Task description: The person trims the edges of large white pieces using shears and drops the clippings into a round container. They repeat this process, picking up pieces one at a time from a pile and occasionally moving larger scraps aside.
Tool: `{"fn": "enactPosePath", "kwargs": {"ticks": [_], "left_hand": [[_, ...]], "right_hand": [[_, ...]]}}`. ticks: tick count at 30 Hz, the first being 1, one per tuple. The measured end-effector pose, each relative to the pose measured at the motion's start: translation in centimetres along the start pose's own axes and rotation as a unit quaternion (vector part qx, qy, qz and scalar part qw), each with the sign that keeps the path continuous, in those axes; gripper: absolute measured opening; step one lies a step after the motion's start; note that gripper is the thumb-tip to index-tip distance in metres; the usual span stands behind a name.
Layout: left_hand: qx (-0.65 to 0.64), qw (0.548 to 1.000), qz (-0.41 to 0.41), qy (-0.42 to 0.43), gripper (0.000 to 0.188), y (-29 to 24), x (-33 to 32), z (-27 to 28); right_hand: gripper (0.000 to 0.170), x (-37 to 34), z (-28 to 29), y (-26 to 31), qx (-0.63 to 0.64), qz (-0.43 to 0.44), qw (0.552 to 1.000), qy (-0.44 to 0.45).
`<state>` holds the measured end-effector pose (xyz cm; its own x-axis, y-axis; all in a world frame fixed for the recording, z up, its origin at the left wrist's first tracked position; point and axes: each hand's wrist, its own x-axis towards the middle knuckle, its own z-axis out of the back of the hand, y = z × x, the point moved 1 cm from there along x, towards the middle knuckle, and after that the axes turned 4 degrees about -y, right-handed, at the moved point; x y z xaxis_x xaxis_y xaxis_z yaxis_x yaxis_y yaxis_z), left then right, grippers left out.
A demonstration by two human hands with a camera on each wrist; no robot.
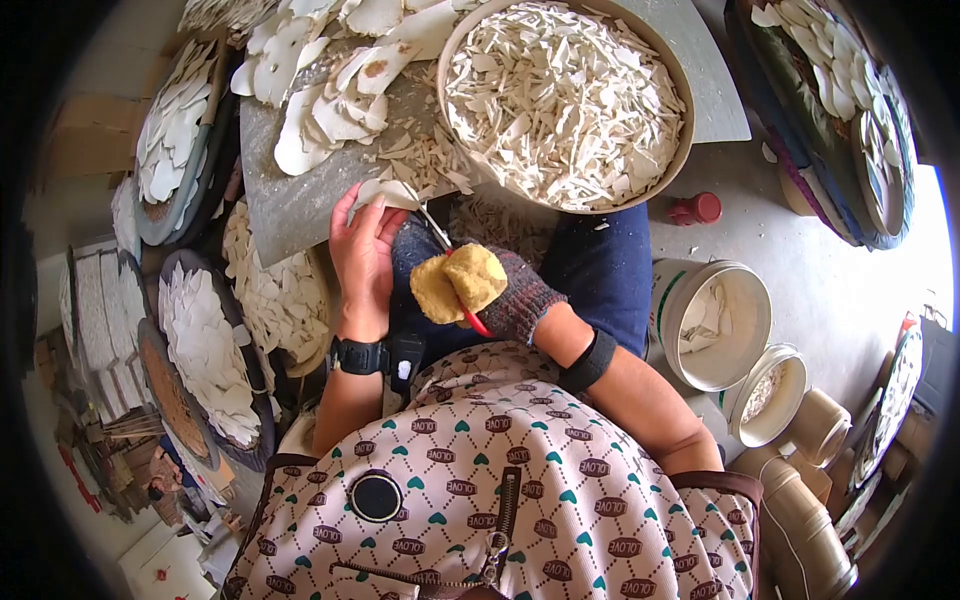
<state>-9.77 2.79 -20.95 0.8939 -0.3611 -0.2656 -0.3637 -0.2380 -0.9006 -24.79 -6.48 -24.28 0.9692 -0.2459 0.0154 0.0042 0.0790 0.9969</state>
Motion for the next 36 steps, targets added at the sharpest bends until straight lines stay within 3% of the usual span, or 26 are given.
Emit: {"fn": "enactPosePath", "kwargs": {"ticks": [6, 12, 15, 17, 21, 24, 31, 33, 35, 36], "left_hand": [[0.034, 0.999, 0.016, 0.001, 0.039, 0.4, 0.5, 0.3], [0.053, 0.998, 0.017, 0.007, 0.039, -0.1, 0.8, 0.5], [0.1, 0.993, 0.01, 0.054, 0.039, -0.4, 1.3, 0.7], [0.121, 0.988, 0.012, 0.093, 0.039, -0.4, 1.3, 0.5], [0.145, 0.982, 0.011, 0.118, 0.036, -0.3, 1.0, -0.3], [0.143, 0.985, 0.019, 0.099, 0.035, 0.0, 1.1, -0.3], [0.149, 0.983, 0.044, 0.098, 0.036, 0.0, 1.2, 0.0], [0.155, 0.981, 0.054, 0.103, 0.036, -0.1, 1.2, 0.0], [0.161, 0.978, 0.056, 0.117, 0.037, -0.1, 1.4, 0.1], [0.164, 0.977, 0.057, 0.124, 0.037, -0.1, 1.5, 0.1]], "right_hand": [[0.02, -0.9, -0.4, -1.6, 0.02, -0.015, 1.0, -0.017], [0.021, -0.9, -0.9, -2.3, 0.019, -0.026, 0.999, 0.021], [0.021, -0.4, -1.1, -2.8, 0.204, -0.006, 0.979, 0.021], [0.021, -0.1, -1.1, -3.2, 0.213, 0.002, 0.977, 0.01], [0.021, 0.7, 0.1, -0.2, -0.072, 0.01, 0.997, 0.012], [0.024, 0.8, -0.4, -0.6, 0.013, 0.027, 0.999, -0.044], [0.029, 0.4, -0.7, -0.2, 0.044, 0.032, 0.998, -0.013], [0.029, 0.5, -0.6, 0.5, 0.111, -0.018, 0.994, -0.006], [0.029, 0.1, -0.8, 1.0, 0.269, -0.135, 0.954, -0.011], [0.028, 0.0, -0.9, 0.4, 0.184, -0.085, 0.979, -0.02]]}}
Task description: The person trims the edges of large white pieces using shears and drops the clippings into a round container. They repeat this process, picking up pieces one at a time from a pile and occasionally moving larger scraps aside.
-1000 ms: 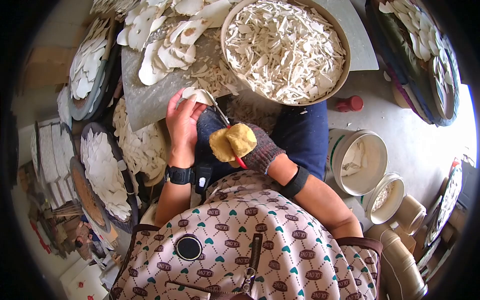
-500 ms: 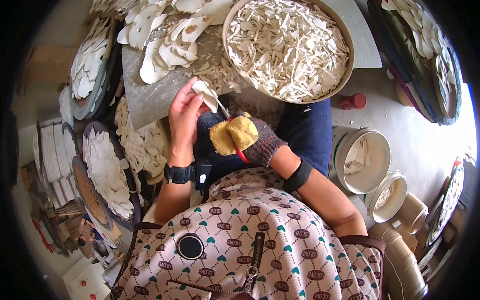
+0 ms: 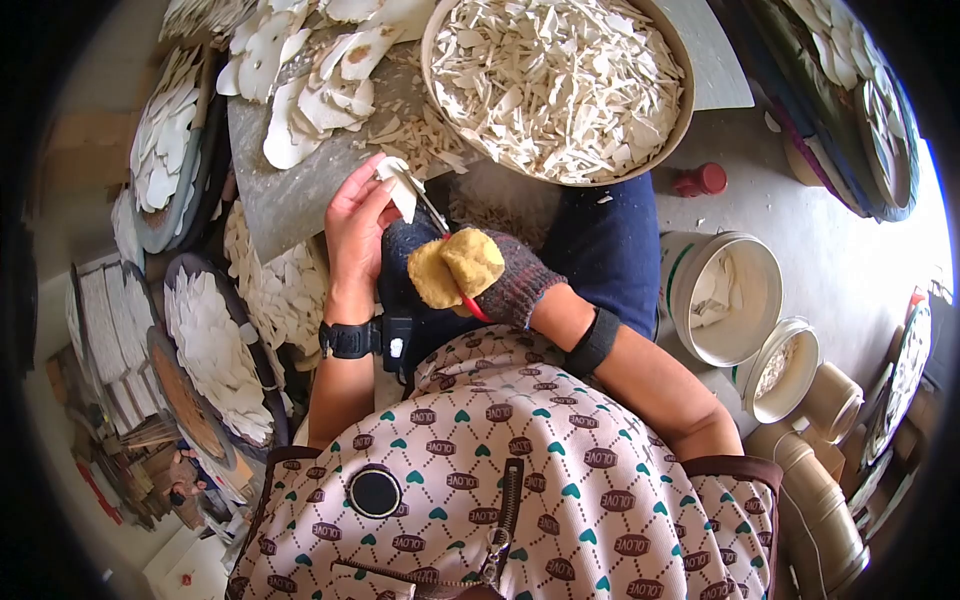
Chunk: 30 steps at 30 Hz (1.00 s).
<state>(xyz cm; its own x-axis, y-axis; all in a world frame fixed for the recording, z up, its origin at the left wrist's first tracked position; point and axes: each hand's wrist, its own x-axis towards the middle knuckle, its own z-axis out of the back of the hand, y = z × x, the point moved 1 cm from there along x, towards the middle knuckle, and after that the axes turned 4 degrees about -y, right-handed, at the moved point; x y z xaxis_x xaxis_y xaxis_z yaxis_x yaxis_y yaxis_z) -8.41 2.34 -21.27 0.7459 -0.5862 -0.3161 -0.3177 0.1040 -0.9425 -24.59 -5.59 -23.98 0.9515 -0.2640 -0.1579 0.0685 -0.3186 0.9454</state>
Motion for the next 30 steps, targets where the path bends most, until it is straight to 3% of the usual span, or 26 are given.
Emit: {"fn": "enactPosePath", "kwargs": {"ticks": [4, 8, 10, 12, 15, 18, 20, 21, 22, 23, 24, 25, 27, 29, 30], "left_hand": [[0.021, 1.0, 0.006, 0.019, 0.038, 0.5, 0.1, -0.2], [0.026, 0.999, 0.015, 0.026, 0.039, 0.4, 0.0, -0.5], [0.024, 0.999, 0.017, 0.021, 0.039, 0.7, 0.0, -0.6], [0.019, 1.0, 0.009, 0.003, 0.037, 1.1, -0.2, -0.5], [0.005, 0.998, -0.018, -0.065, 0.033, 1.7, -0.7, -0.2], [0.021, 0.996, -0.015, -0.09, 0.03, 0.2, -1.7, 2.5], [0.047, 0.987, -0.041, -0.147, 0.031, -0.9, -2.1, 7.5], [0.061, 0.977, -0.059, -0.196, 0.032, -1.4, -2.2, 11.5], [0.19, 0.944, -0.063, -0.262, 0.031, -2.9, -2.7, 15.2], [0.277, 0.915, -0.14, -0.256, 0.031, -2.9, -2.5, 20.5], [0.403, 0.855, -0.171, -0.279, 0.031, -3.1, -2.3, 24.9], [0.537, 0.747, -0.222, -0.324, 0.032, -5.7, -2.5, 24.3], [0.542, 0.747, -0.251, -0.292, 0.029, -9.3, -1.0, 19.8], [0.321, 0.901, -0.203, -0.209, 0.026, -9.8, 2.6, 14.5], [0.346, 0.902, -0.194, -0.17, 0.024, -10.2, 4.3, 11.8]], "right_hand": [[0.027, 0.6, 0.4, -1.8, -0.213, 0.139, 0.967, -0.022], [0.03, 0.7, 0.5, -1.8, -0.187, 0.093, 0.978, -0.005], [0.031, 0.5, 0.8, -1.5, -0.237, 0.111, 0.965, -0.005], [0.032, 0.3, 0.8, -1.1, -0.368, 0.191, 0.91, -0.017], [0.03, 0.4, 0.5, -0.8, -0.217, 0.085, 0.972, -0.012], [0.012, 0.8, -0.1, -4.5, -0.167, 0.067, 0.983, 0.043], [0.023, 0.7, -0.1, -1.3, -0.265, 0.093, 0.955, 0.089], [0.03, 0.7, -0.1, 0.3, -0.311, 0.11, 0.937, 0.111], [0.03, 0.7, 0.4, -0.6, -0.23, 0.085, 0.965, 0.093], [0.032, 0.8, 0.6, -1.8, -0.198, 0.072, 0.974, 0.081], [0.034, 0.8, 0.8, -3.0, -0.165, 0.059, 0.982, 0.069], [0.035, 1.1, 0.8, -3.2, -0.132, 0.048, 0.989, 0.056], [0.039, 0.9, 1.3, -2.1, -0.151, 0.025, 0.986, 0.07], [0.045, 1.0, 1.1, -0.6, -0.199, 0.048, 0.975, 0.084], [0.046, 1.1, 1.0, -0.3, -0.205, 0.041, 0.974, 0.088]]}}
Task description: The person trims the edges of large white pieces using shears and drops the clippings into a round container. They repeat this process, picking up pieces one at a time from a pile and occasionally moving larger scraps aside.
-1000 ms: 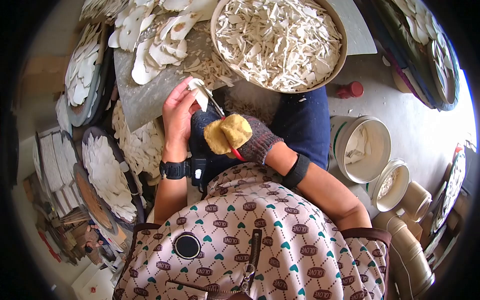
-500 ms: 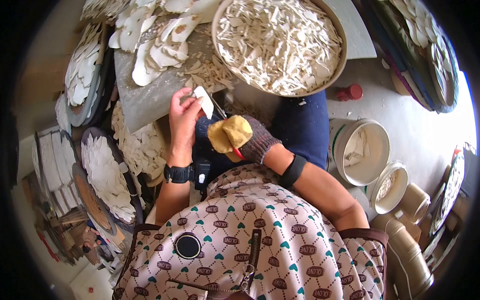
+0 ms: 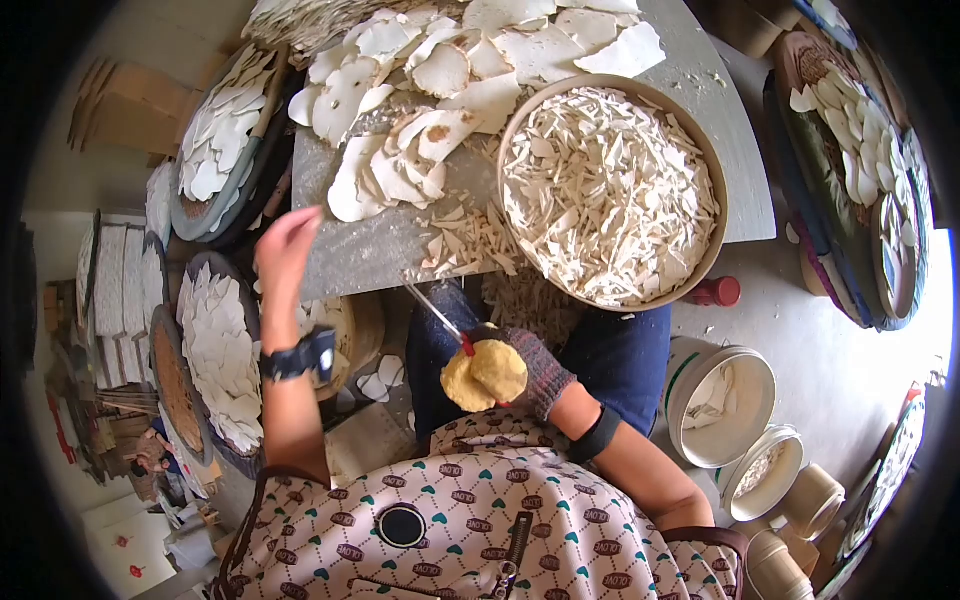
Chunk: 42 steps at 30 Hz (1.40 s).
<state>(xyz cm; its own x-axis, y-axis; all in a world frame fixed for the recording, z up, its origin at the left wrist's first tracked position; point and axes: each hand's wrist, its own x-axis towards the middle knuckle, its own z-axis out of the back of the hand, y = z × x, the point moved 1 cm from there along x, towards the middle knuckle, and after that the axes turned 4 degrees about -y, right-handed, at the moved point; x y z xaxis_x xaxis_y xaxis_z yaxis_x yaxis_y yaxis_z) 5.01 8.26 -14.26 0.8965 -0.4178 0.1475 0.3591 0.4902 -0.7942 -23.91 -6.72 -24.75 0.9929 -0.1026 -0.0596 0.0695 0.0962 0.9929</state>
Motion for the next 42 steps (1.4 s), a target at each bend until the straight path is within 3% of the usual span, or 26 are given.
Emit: {"fn": "enactPosePath", "kwargs": {"ticks": [1, 2, 3, 6, 8, 11, 15, 16, 19, 21, 22, 24, 26, 27, 29, 30, 33, 34, 35, 36, 37, 38, 42], "left_hand": [[0.016, 0.999, -0.01, 0.044, 0.023, -1.3, 1.3, -2.5], [0.006, 0.997, -0.03, 0.064, 0.022, -1.7, 2.7, -5.1], [-0.005, 0.995, -0.05, 0.085, 0.022, -1.6, 4.1, -7.5], [0.13, 0.989, -0.074, 0.018, 0.025, -2.0, 7.6, -12.2], [0.266, 0.956, -0.111, -0.051, 0.025, -2.0, 8.8, -13.6], [0.234, 0.969, -0.041, 0.072, 0.025, -0.2, 10.7, -14.1], [0.157, 0.984, -0.057, 0.054, 0.023, -0.4, 9.9, -12.8], [0.177, 0.977, -0.123, 0.006, 0.024, 0.0, 9.5, -12.4], [0.078, 0.995, -0.066, 0.003, 0.025, 0.3, 7.5, -10.5], [-0.07, 0.996, 0.014, 0.057, 0.023, 0.2, 5.3, -9.4], [-0.144, 0.985, 0.05, 0.076, 0.022, -1.3, 3.5, -8.9], [-0.238, 0.961, 0.097, 0.103, 0.02, -3.3, -0.1, -8.5], [-0.279, 0.946, 0.121, 0.115, 0.018, -4.2, -3.6, -8.9], [-0.286, 0.941, 0.126, 0.134, 0.018, -4.2, -5.3, -9.4], [-0.298, 0.931, 0.133, 0.163, 0.018, -4.3, -8.0, -10.2], [-0.309, 0.925, 0.143, 0.171, 0.019, -4.3, -9.0, -10.6], [-0.376, 0.895, 0.189, 0.146, 0.021, -3.5, -10.4, -11.3], [-0.404, 0.886, 0.197, 0.114, 0.022, -3.2, -10.6, -11.7], [-0.432, 0.875, 0.202, 0.08, 0.023, -3.0, -10.7, -12.2], [-0.457, 0.864, 0.208, 0.046, 0.024, -2.9, -10.8, -12.4], [-0.46, 0.863, 0.204, 0.039, 0.024, -2.7, -10.7, -12.5], [-0.464, 0.862, 0.2, 0.032, 0.025, -2.6, -10.5, -12.7], [-0.438, 0.87, 0.217, 0.068, 0.026, -2.1, -9.8, -12.2]], "right_hand": [[0.046, 0.0, 0.0, 0.1, -0.005, -0.006, 1.0, 0.005], [0.044, -0.1, -0.4, -0.4, 0.132, -0.06, 0.989, -0.015], [0.043, -0.4, -0.6, -1.3, 0.128, -0.043, 0.991, -0.024], [0.037, -0.8, 0.8, -0.4, 0.032, -0.012, 0.999, -0.035], [0.036, -1.6, 0.9, -1.3, 0.1, -0.069, 0.991, -0.048], [0.037, -2.3, 1.4, -1.0, 0.103, -0.085, 0.99, -0.052], [0.039, -2.4, 1.3, -0.9, 0.076, -0.056, 0.994, -0.055], [0.039, -2.3, 1.5, -0.5, 0.059, -0.047, 0.996, -0.054], [0.04, -2.4, 1.2, -0.7, 0.094, -0.069, 0.991, -0.063], [0.033, -2.3, -0.3, -3.7, 0.345, -0.072, 0.934, -0.06], [0.03, -2.3, -1.0, -5.2, 0.458, -0.076, 0.884, -0.057], [0.019, -0.6, -0.4, -1.2, 0.658, -0.038, 0.752, -0.014], [0.02, 0.4, -0.2, -2.4, 0.531, 0.022, 0.843, -0.081], [0.023, 0.7, -0.2, -1.7, 0.428, 0.016, 0.887, -0.169], [0.02, 1.3, -0.2, 0.4, 0.484, -0.007, 0.855, -0.187], [0.019, 1.6, -0.1, -1.5, 0.267, 0.065, 0.938, -0.211], [0.023, 0.7, 0.0, -2.5, 0.176, 0.043, 0.973, -0.142], [0.027, 0.3, 0.1, -2.5, 0.339, 0.007, 0.936, -0.096], [0.031, 0.1, -0.2, -2.6, 0.491, -0.031, 0.87, -0.046], [0.028, 0.1, -0.7, -2.3, 0.565, -0.022, 0.823, -0.052], [0.028, 0.0, -1.1, -2.5, 0.399, -0.015, 0.915, -0.059], [0.027, -0.3, -1.1, -2.9, 0.219, -0.005, 0.974, -0.064], [0.045, -0.9, -1.2, -2.3, 0.072, 0.017, 0.992, -0.103]]}}
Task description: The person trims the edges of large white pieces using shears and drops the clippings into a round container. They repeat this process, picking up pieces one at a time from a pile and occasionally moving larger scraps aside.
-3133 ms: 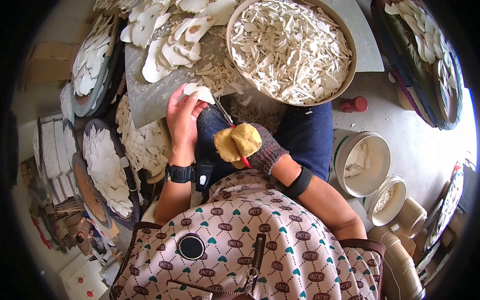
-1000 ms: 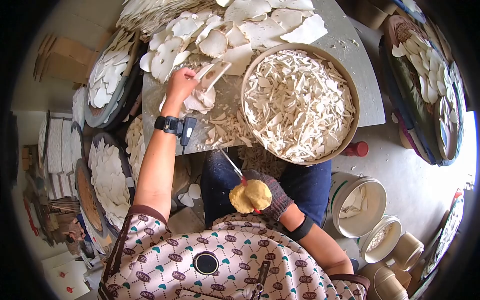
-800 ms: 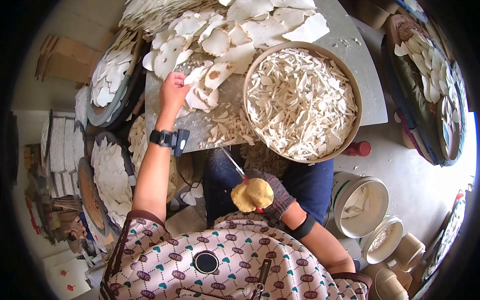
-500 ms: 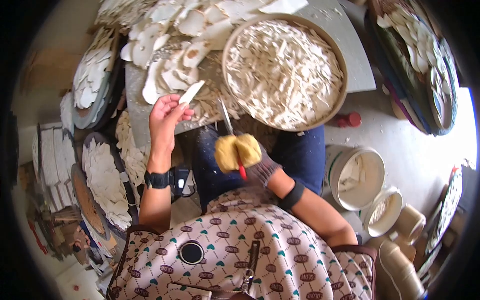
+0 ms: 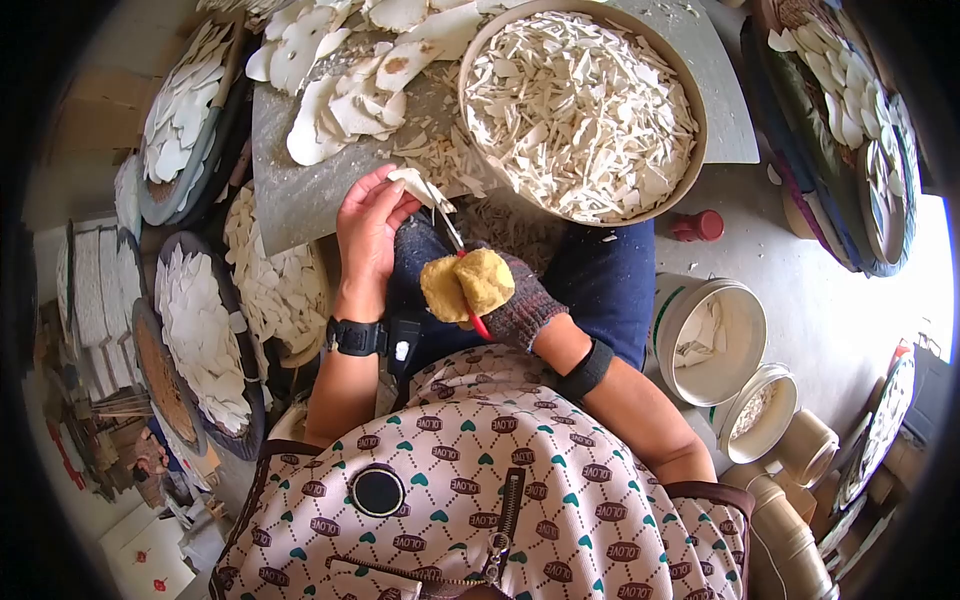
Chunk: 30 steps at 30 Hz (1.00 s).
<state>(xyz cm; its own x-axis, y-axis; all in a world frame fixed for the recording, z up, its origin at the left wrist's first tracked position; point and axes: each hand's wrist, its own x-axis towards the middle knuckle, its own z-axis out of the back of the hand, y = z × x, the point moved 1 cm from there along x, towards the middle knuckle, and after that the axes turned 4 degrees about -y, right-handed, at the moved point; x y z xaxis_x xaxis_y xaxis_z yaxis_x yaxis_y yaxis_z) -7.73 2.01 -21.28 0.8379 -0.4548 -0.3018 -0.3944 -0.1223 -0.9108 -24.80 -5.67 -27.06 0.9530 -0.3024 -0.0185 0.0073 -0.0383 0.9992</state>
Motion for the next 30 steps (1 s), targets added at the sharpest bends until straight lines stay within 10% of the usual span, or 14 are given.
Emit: {"fn": "enactPosePath", "kwargs": {"ticks": [15, 20, 26, 30], "left_hand": [[0.08, 0.995, 0.006, 0.051, 0.022, 0.2, 0.2, -0.1], [0.071, 0.996, 0.028, 0.047, 0.022, 0.7, 0.3, 0.1], [0.061, 0.996, 0.004, 0.057, 0.023, 0.5, 0.0, 0.0], [0.082, 0.994, 0.033, 0.071, 0.021, 0.5, -0.5, -0.9]], "right_hand": [[0.028, 0.6, 0.0, 1.4, 0.055, -0.015, 0.998, 0.017], [0.018, 0.4, 0.4, 3.4, -0.114, 0.026, 0.993, 0.023], [0.015, 0.4, -0.1, 0.6, 0.303, -0.108, 0.947, 0.009], [0.019, 1.1, 0.4, 2.0, 0.075, -0.014, 0.997, 0.013]]}}
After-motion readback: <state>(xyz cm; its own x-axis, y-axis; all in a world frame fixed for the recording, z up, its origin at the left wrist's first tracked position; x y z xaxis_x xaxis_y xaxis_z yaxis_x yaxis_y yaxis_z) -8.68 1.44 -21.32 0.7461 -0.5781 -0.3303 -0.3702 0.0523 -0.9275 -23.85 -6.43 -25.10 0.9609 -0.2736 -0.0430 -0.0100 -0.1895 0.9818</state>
